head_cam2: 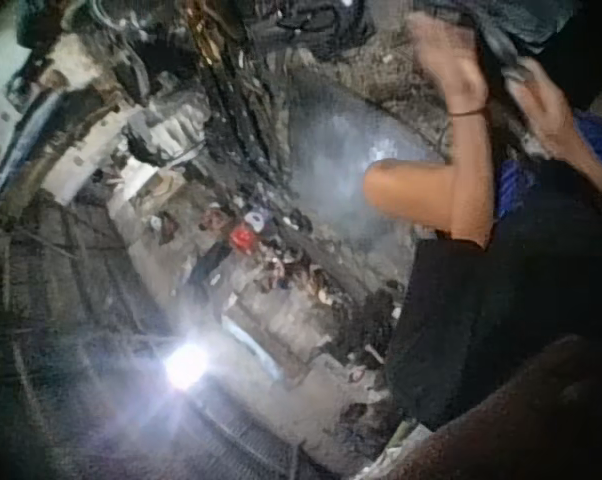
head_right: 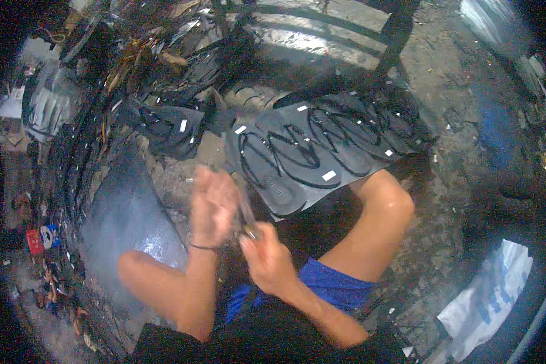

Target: The person sits on the floor and uses a knife to trim excess material from a stack of black flip-flops. After trimming, the person arranges the finished flip-flops into neat rows on the floor.

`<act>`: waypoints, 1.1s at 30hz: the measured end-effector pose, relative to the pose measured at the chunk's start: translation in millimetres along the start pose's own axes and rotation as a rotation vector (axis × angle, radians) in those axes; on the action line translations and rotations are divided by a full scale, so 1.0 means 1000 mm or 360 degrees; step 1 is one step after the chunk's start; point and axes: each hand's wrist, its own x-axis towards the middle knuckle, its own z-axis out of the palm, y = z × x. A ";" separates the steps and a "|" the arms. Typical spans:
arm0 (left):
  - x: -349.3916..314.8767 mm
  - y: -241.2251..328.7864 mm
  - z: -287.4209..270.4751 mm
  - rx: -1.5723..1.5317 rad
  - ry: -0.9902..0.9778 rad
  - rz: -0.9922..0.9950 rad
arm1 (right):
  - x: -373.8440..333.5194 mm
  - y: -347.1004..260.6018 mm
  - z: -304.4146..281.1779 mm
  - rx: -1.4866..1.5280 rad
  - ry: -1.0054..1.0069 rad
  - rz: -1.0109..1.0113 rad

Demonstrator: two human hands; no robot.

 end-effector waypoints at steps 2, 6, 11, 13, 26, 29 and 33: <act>-0.026 -0.045 0.042 -0.0086 -0.0155 -0.0552 | -0.042 0.000 -0.038 0.0083 0.0052 0.0254; -0.034 -0.053 0.062 0.0431 -0.0301 -0.0480 | -0.067 -0.006 -0.073 -0.0233 0.0195 0.0279; -0.013 0.006 0.033 0.0673 -0.0064 -0.0407 | -0.075 -0.002 -0.073 -0.0274 0.0072 0.0165; -0.007 0.012 0.023 0.0905 -0.0037 -0.0352 | -0.065 0.010 -0.066 -0.0285 -0.0016 0.0166; -0.027 -0.026 0.006 0.0886 0.0023 -0.0244 | 0.015 0.042 -0.059 -0.0451 -0.0257 0.0160; -0.038 -0.039 0.010 0.0788 0.0051 -0.0228 | 0.026 0.064 -0.047 -0.0785 -0.0330 0.0209; -0.042 -0.045 0.002 0.0583 0.0004 -0.0263 | 0.037 0.065 -0.039 -0.1169 -0.0571 0.0166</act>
